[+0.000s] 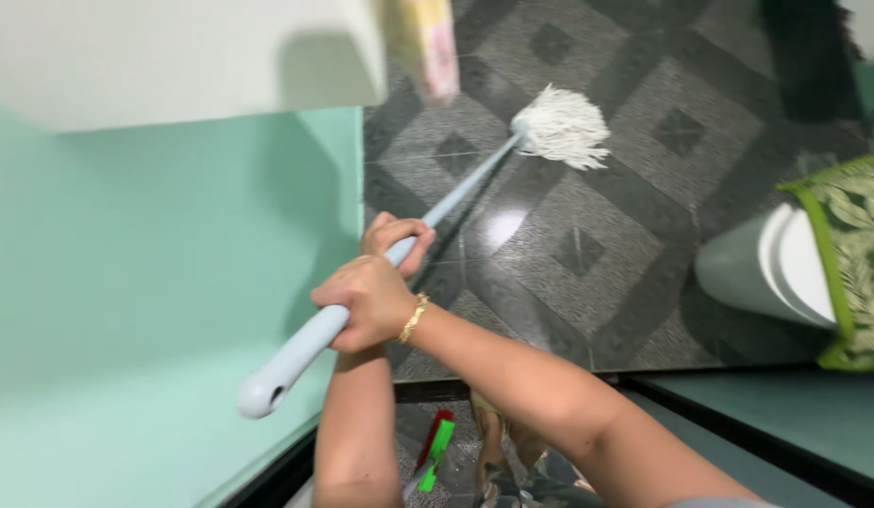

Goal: The person mops the bathroom floor, repeatedly wringing the mop head by hand between cleaning the tiles near the toilet and sink.

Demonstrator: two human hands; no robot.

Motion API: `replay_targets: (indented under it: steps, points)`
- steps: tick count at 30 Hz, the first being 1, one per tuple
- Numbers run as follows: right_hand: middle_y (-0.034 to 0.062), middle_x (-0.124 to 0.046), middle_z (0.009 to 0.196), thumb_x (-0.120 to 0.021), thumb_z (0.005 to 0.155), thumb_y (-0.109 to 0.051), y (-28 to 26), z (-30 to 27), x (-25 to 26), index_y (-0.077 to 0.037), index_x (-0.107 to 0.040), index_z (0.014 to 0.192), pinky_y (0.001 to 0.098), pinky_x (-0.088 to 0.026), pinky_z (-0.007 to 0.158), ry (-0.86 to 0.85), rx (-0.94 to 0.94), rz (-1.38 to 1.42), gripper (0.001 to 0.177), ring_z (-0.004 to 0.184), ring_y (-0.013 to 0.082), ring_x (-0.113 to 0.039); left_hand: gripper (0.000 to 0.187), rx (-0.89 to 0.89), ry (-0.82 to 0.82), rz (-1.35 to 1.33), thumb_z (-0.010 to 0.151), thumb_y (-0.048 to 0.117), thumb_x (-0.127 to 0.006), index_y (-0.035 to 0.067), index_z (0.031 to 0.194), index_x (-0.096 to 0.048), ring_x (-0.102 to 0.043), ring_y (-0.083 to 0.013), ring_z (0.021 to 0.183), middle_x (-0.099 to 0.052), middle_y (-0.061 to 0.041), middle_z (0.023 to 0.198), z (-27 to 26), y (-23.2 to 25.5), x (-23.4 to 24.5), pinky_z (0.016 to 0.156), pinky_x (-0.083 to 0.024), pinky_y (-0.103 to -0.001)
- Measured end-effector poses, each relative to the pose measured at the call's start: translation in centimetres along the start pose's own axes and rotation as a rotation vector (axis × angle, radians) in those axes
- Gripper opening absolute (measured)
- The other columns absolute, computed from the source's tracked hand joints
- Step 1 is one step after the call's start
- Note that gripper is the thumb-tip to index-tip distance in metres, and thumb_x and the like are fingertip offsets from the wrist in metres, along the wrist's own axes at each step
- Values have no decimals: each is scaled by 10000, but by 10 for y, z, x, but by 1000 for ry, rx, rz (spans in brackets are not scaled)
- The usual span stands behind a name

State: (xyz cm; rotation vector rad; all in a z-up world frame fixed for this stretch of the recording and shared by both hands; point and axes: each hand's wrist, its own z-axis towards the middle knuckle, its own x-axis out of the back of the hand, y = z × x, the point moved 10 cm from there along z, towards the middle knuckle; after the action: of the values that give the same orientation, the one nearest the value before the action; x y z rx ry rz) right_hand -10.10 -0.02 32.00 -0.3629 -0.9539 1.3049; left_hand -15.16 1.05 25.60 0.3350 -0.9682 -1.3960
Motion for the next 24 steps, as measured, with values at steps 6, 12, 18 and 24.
replay_targets:
  steps: [6,12,18,24]
  points:
    - [49,-576,673,-774,748,-240,-54,20,-28,-122,-557,715,397,-501,643,-49,117,252,249,680,283,-641,108,-1,-43,312,852,65,-793,51,831,-687,-643,-261,694,-735,-92,838,1,27,89,662,-492,-397]
    - [56,-606,715,-764,779,-218,-37,13,-4,-89,-579,735,357,-503,673,-145,107,343,230,686,251,-652,210,253,304,-183,868,222,-741,21,853,-684,-700,-295,846,-730,-165,936,-18,27,80,765,-595,-418]
    - [31,-594,700,-726,780,-199,16,19,97,-75,-593,707,271,-497,675,-28,-32,254,196,694,127,-610,483,381,914,-8,866,414,-737,-17,813,-524,-698,-350,741,-708,-260,917,4,-19,9,708,-640,-409]
    - [73,-423,603,-673,815,-37,-9,0,217,-36,-409,627,315,-407,557,83,-23,17,324,533,179,-462,389,412,35,-48,944,394,-643,32,815,-584,-597,-203,714,-644,-115,781,74,-36,-114,644,-510,-356]
